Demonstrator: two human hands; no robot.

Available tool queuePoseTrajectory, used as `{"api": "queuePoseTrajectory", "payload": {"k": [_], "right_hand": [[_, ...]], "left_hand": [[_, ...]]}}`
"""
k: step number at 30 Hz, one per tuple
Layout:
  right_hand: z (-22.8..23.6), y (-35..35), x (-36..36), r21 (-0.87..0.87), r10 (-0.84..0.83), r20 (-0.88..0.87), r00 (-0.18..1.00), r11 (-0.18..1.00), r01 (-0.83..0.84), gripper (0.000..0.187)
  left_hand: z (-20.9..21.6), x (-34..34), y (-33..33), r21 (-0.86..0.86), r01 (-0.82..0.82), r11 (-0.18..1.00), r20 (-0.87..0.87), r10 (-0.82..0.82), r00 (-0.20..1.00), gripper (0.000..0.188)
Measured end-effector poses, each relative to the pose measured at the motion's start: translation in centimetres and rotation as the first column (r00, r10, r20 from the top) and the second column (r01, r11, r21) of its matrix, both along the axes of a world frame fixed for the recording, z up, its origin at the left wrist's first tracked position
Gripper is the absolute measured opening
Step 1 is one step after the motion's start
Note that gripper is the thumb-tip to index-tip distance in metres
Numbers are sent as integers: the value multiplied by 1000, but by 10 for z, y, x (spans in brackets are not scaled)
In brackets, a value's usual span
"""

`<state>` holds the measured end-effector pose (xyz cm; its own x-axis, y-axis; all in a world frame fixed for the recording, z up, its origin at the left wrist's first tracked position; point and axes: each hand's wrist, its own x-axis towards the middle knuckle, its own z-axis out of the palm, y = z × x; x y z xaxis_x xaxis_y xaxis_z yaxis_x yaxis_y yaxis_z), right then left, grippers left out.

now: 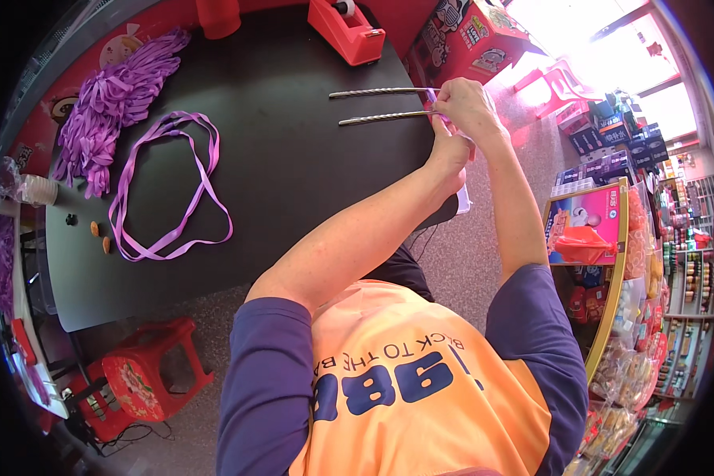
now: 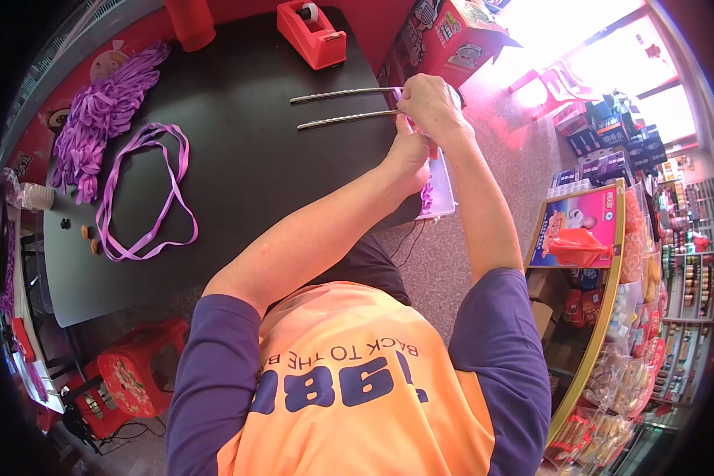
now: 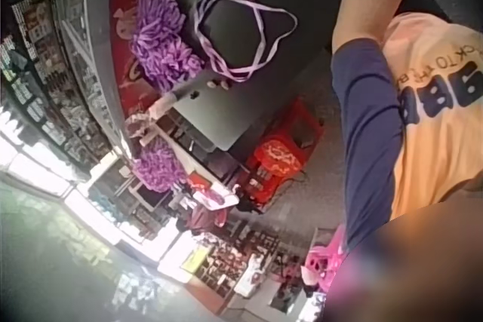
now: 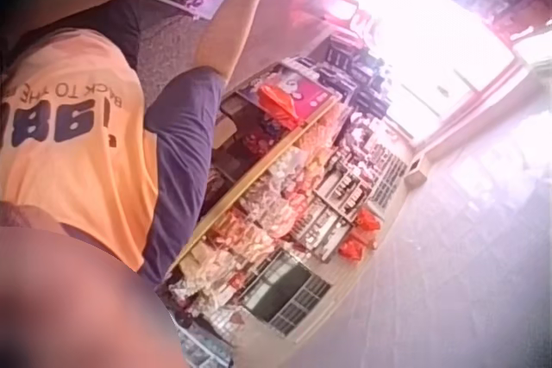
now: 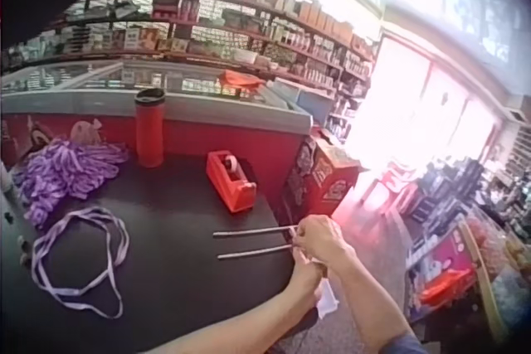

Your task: The person is wrapping pink ribbon around two metal rods and then cutting or processing the loops into small shredded segments.

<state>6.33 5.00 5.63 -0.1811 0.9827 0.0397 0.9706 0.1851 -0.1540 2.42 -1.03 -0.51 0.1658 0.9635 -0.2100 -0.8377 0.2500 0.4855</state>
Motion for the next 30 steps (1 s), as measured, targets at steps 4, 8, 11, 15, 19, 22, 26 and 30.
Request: {"api": "queuePoseTrajectory", "payload": {"k": [4,8,11,15,19,22,26,30], "right_hand": [[-6,4,1,21,3,-2,1000,1000,-3,19],[-7,8,3,20,28,31,999,999,-29,15],[-9,9,3,35,42,55,998,998,-44,16],[-7,6,-5,70,71,129,989,994,-81,16],[-5,16,-5,97,79,193,978,990,-99,16],[4,27,4,-40,209,123,970,978,-205,17],[2,29,23,-83,228,-46,973,969,-231,19],[-5,23,27,-117,126,-151,980,983,-144,24]], "left_hand": [[6,-2,-3,10,6,1000,23,-6,1000,86],[7,-4,-4,15,-8,1000,29,8,1000,86],[5,-2,-2,19,-17,1000,14,17,1000,81],[6,-5,-3,36,18,999,32,-19,999,73],[-6,4,4,50,-9,999,22,8,1000,75],[-11,7,6,66,-49,997,-27,51,998,79],[-4,2,2,-17,-11,1000,-56,10,998,75],[-6,1,1,1,-1,1000,-27,1,1000,72]]}}
